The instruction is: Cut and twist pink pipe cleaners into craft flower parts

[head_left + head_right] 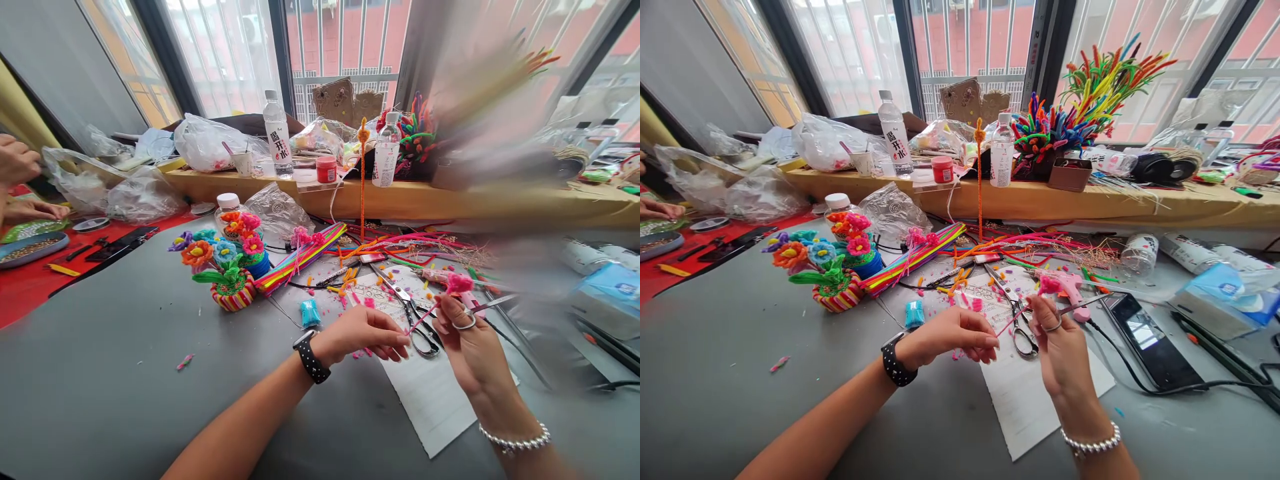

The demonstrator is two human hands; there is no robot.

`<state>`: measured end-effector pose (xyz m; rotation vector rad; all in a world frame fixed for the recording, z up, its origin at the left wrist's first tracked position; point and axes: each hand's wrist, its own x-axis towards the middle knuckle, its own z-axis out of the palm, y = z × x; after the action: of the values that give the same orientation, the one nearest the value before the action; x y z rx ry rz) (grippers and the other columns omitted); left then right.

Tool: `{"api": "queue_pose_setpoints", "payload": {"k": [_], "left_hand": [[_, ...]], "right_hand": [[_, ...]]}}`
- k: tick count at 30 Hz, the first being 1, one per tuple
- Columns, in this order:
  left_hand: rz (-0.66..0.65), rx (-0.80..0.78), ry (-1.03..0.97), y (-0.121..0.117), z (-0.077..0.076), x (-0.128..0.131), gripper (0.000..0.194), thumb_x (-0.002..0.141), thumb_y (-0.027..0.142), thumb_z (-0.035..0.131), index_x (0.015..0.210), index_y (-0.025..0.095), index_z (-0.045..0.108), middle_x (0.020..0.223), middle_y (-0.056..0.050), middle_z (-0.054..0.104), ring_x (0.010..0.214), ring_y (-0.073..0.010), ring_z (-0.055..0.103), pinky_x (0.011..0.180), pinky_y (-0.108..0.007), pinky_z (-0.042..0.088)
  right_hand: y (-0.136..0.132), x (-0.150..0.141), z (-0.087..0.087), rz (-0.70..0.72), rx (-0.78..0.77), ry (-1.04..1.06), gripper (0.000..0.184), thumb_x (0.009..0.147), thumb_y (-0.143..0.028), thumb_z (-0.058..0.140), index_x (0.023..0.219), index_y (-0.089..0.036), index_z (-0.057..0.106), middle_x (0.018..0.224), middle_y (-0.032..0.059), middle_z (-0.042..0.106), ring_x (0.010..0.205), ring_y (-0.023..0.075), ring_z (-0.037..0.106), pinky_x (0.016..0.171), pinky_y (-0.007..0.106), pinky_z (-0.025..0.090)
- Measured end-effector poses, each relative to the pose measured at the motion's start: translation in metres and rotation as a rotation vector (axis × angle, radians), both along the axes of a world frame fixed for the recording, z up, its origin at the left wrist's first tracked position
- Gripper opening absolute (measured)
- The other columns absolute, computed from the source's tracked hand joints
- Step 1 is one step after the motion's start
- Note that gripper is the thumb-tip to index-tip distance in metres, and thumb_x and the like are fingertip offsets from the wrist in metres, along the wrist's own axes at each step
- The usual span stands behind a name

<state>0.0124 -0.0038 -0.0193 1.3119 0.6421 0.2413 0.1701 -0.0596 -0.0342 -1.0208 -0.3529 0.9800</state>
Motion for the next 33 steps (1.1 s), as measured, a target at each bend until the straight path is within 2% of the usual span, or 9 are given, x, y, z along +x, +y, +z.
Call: {"api": "queue_pose_setpoints", "payload": {"k": [6,8,12,13,16,21,25,28,33], "left_hand": [[-0.113,0.169,0.114,0.014,-0.007,-0.008,0.026,0.062,0.040,0.062,0.066,0.015,0.064,0.065,-0.003,0.063,0.057,-0.0097,0.055,0.053,-0.019,0.039],[-0.068,0.237,0.143,0.019,-0.006,-0.011,0.028,0.061,0.041,0.062,0.065,0.013,0.063,0.061,-0.002,0.061,0.055,-0.0094,0.053,0.052,-0.020,0.038],[0.140,0.344,0.098,0.019,-0.003,-0.009,0.031,0.055,0.041,0.067,0.063,0.012,0.059,0.059,0.000,0.057,0.055,-0.0082,0.050,0.052,-0.019,0.037],[0.169,0.353,0.059,0.017,-0.002,-0.007,0.030,0.055,0.039,0.067,0.066,0.012,0.058,0.063,0.000,0.058,0.058,-0.0082,0.050,0.054,-0.019,0.038],[0.146,0.348,-0.020,0.005,-0.001,0.002,0.032,0.057,0.036,0.067,0.078,0.014,0.059,0.071,-0.002,0.059,0.063,-0.0093,0.052,0.058,-0.020,0.039],[0.104,0.305,-0.036,-0.009,-0.006,0.011,0.019,0.064,0.031,0.062,0.069,0.012,0.058,0.061,0.000,0.056,0.055,-0.0069,0.049,0.053,-0.019,0.038],[0.121,0.294,-0.046,-0.010,-0.007,0.010,0.016,0.065,0.028,0.061,0.067,0.012,0.059,0.058,0.000,0.057,0.053,-0.0069,0.050,0.053,-0.019,0.040],[0.167,0.218,-0.086,-0.007,-0.004,0.008,0.016,0.065,0.027,0.062,0.068,0.011,0.060,0.059,-0.002,0.059,0.055,-0.0087,0.053,0.055,-0.021,0.042],[0.246,0.037,-0.192,-0.004,0.008,0.002,0.020,0.064,0.029,0.064,0.068,0.011,0.060,0.064,-0.003,0.062,0.059,-0.0104,0.057,0.058,-0.022,0.045]], "right_hand": [[0.001,0.016,0.007,-0.091,0.084,0.067,0.021,0.046,-0.022,0.079,0.056,-0.017,0.061,0.056,-0.0063,0.048,0.047,0.0030,0.037,0.037,0.014,0.034],[0.001,0.015,0.005,-0.096,0.058,0.040,0.022,0.046,-0.024,0.079,0.057,-0.017,0.062,0.057,-0.0060,0.050,0.047,0.0032,0.037,0.037,0.015,0.033],[0.001,0.003,-0.002,-0.029,-0.051,-0.077,0.025,0.043,-0.029,0.080,0.059,-0.015,0.065,0.063,-0.0037,0.056,0.053,0.0045,0.041,0.043,0.015,0.035],[0.001,-0.001,-0.004,-0.005,-0.049,-0.111,0.025,0.044,-0.030,0.079,0.058,-0.016,0.066,0.062,-0.0043,0.055,0.054,0.0049,0.041,0.045,0.015,0.036],[-0.002,-0.008,-0.006,0.018,-0.007,-0.176,0.021,0.048,-0.030,0.078,0.060,-0.017,0.067,0.058,-0.0059,0.050,0.056,0.0051,0.039,0.049,0.015,0.036],[-0.003,-0.006,-0.006,-0.068,0.047,-0.185,0.017,0.051,-0.029,0.077,0.060,-0.018,0.067,0.059,-0.0061,0.051,0.051,0.0047,0.035,0.046,0.017,0.033],[-0.002,-0.002,-0.007,-0.054,-0.019,-0.178,0.021,0.051,-0.034,0.076,0.060,-0.017,0.066,0.060,-0.0038,0.053,0.049,0.0060,0.037,0.045,0.019,0.033],[-0.002,0.001,-0.007,0.026,-0.074,-0.192,0.033,0.052,-0.047,0.072,0.056,-0.015,0.066,0.055,-0.0011,0.053,0.050,0.0082,0.040,0.046,0.021,0.035],[-0.004,-0.002,-0.006,0.341,-0.040,-0.431,0.055,0.066,-0.066,0.046,0.056,-0.015,0.064,0.051,0.0006,0.047,0.049,0.0108,0.039,0.046,0.023,0.033]]}}
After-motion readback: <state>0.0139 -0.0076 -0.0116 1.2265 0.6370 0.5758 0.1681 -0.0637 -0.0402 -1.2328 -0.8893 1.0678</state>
